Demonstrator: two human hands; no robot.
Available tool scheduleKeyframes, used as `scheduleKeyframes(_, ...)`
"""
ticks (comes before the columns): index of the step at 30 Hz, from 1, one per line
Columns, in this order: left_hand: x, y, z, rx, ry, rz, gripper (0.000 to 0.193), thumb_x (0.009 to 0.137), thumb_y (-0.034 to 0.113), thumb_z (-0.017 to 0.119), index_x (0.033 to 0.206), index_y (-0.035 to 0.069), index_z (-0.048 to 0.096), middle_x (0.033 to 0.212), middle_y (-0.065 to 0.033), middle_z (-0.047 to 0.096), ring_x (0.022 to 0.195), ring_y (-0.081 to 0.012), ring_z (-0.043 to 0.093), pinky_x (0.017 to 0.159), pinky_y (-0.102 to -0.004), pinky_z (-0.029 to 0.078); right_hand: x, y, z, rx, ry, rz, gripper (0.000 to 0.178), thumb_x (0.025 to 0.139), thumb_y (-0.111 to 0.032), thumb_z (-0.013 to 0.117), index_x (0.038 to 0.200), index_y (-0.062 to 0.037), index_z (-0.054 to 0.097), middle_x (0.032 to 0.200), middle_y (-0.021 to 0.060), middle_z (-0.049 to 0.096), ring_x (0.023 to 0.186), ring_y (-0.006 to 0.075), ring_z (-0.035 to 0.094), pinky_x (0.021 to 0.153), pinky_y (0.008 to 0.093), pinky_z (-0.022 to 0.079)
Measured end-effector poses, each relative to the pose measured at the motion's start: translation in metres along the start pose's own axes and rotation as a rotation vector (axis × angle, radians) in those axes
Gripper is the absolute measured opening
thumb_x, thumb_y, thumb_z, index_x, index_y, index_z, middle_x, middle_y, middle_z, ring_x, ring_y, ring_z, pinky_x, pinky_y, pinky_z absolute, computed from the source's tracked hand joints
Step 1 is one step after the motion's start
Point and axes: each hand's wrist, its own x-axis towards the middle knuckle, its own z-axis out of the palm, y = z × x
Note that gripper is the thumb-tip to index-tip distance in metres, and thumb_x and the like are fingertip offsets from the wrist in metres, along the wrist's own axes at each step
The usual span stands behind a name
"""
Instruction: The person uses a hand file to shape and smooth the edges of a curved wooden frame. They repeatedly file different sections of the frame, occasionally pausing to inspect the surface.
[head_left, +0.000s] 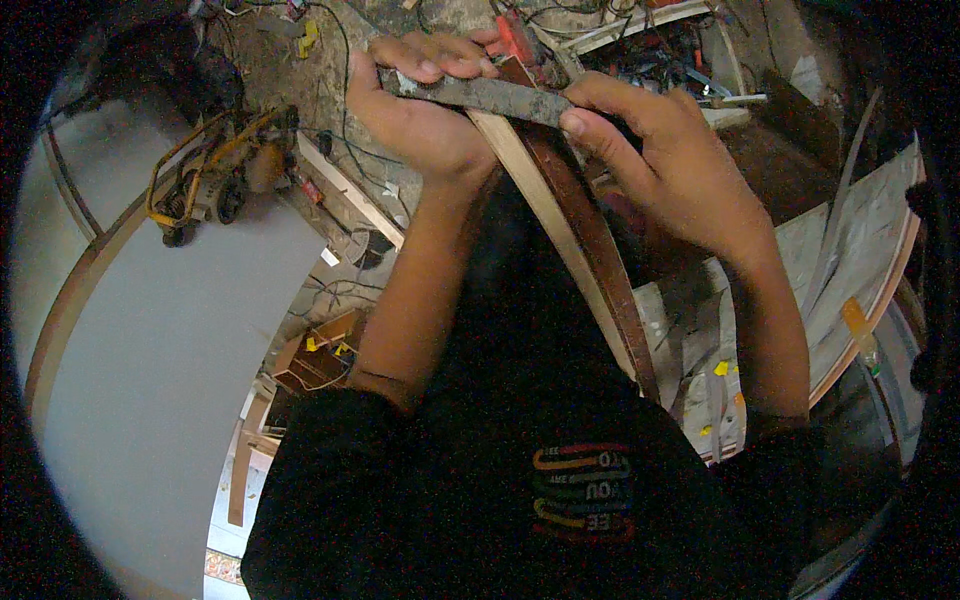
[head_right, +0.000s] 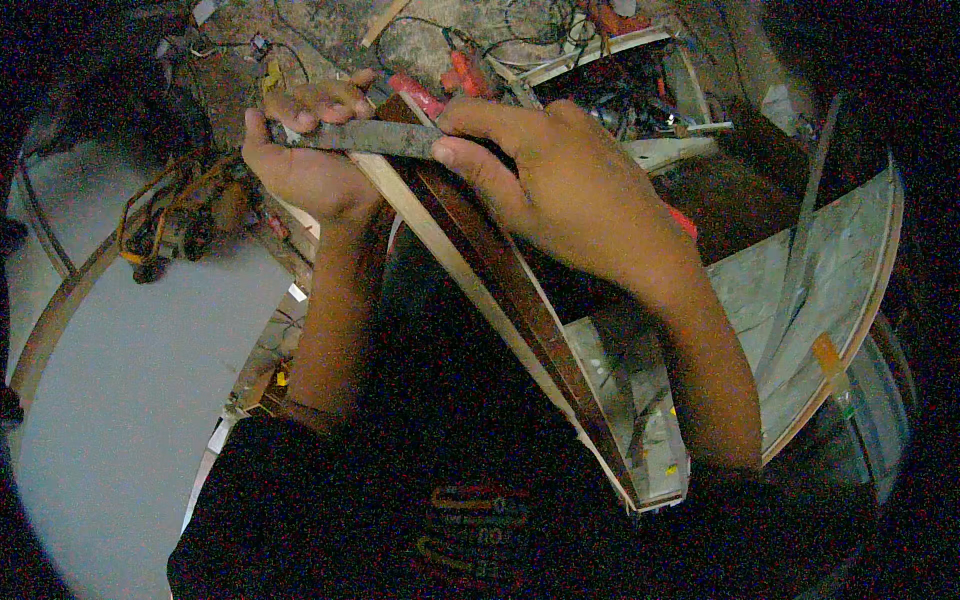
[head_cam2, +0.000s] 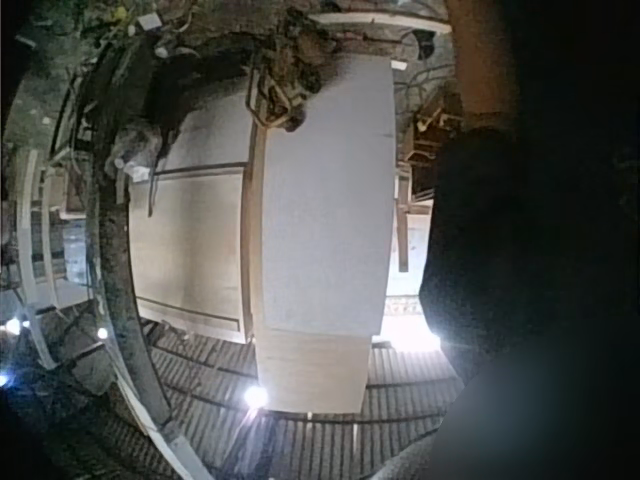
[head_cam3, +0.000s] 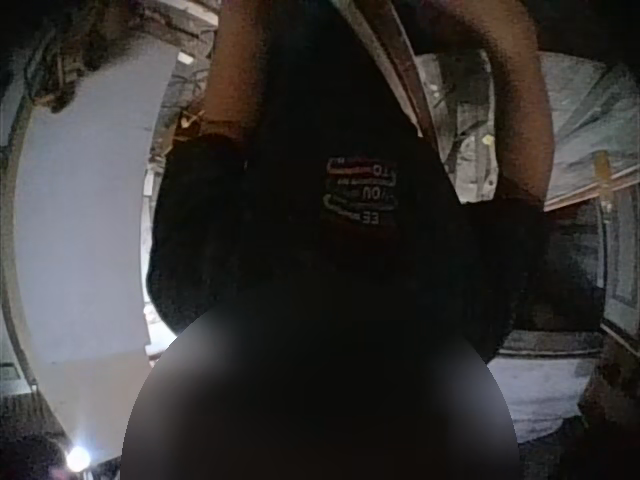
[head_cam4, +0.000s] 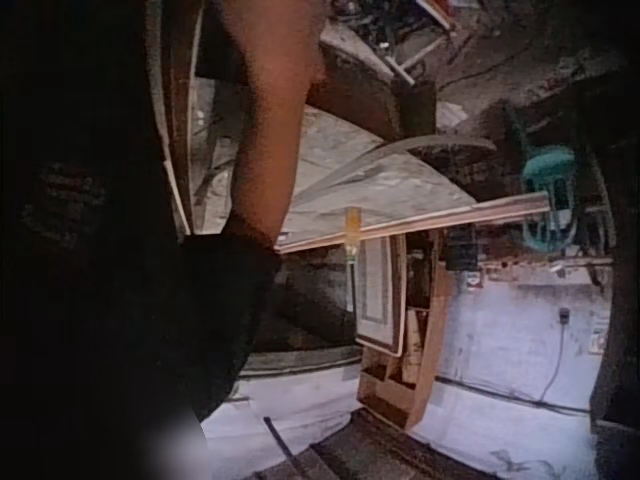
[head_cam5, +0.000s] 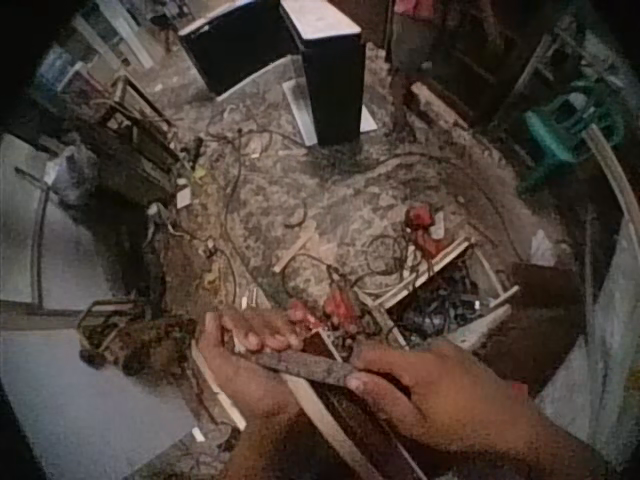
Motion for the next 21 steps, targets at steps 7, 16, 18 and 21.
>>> scheduleKeyframes(7,-0.011,0.005,-0.003,0.028,0.046,0.073,0.061,0.100,0.056,0.029,0.097,0.004,0.059,0.084,-0.0150,0.062,0.082,-0.0319,0.063,0.091,-0.0491,0.049,-0.005,0.002,-0.009,0.087,0.016,0.007,0.027,0.100,-0.026,0.058,0.104,0.0004,0.063,0.089,0.0177,0.067,0.078,0.0297,0.066,0.074,0.0383,0.050)
scheduleKeyframes(16,-0.031,0.072,-0.003,1.185,-0.520,0.025,0.031,0.079,0.016,0.081,0.106,0.005,0.071,0.107,-0.0099,0.070,0.105,-0.0242,0.065,0.095,-0.0352,0.048,-0.108,-0.031,-0.035,0.278,0.431,0.338,0.036,0.100,-0.033,0.054,0.106,0.0009,0.062,0.089,0.0152,0.066,0.082,0.0254,0.064,0.079,0.0376,0.050)
scheduleKeyframes(18,-0.029,0.074,-0.004,1.172,-0.544,0.040,0.034,0.080,0.016,0.081,0.110,0.005,0.071,0.106,-0.0093,0.070,0.101,-0.0225,0.065,0.092,-0.0335,0.049,-0.131,-0.036,-0.027,0.332,0.555,0.304,0.034,0.099,-0.029,0.058,0.108,0.0034,0.062,0.085,0.0075,0.061,0.081,0.0133,0.055,0.074,0.0321,0.048)
scheduleKeyframes(21,-0.024,0.072,-0.009,1.129,-0.481,-0.105,0.035,0.081,0.016,0.082,0.112,0.003,0.072,0.103,-0.0083,0.070,0.096,-0.0182,0.065,0.087,-0.0302,0.050,-0.164,-0.039,-0.012,0.415,0.582,0.471,0.034,0.099,-0.030,0.059,0.109,0.0027,0.062,0.084,0.0072,0.061,0.079,0.0140,0.055,0.073,0.0315,0.047)
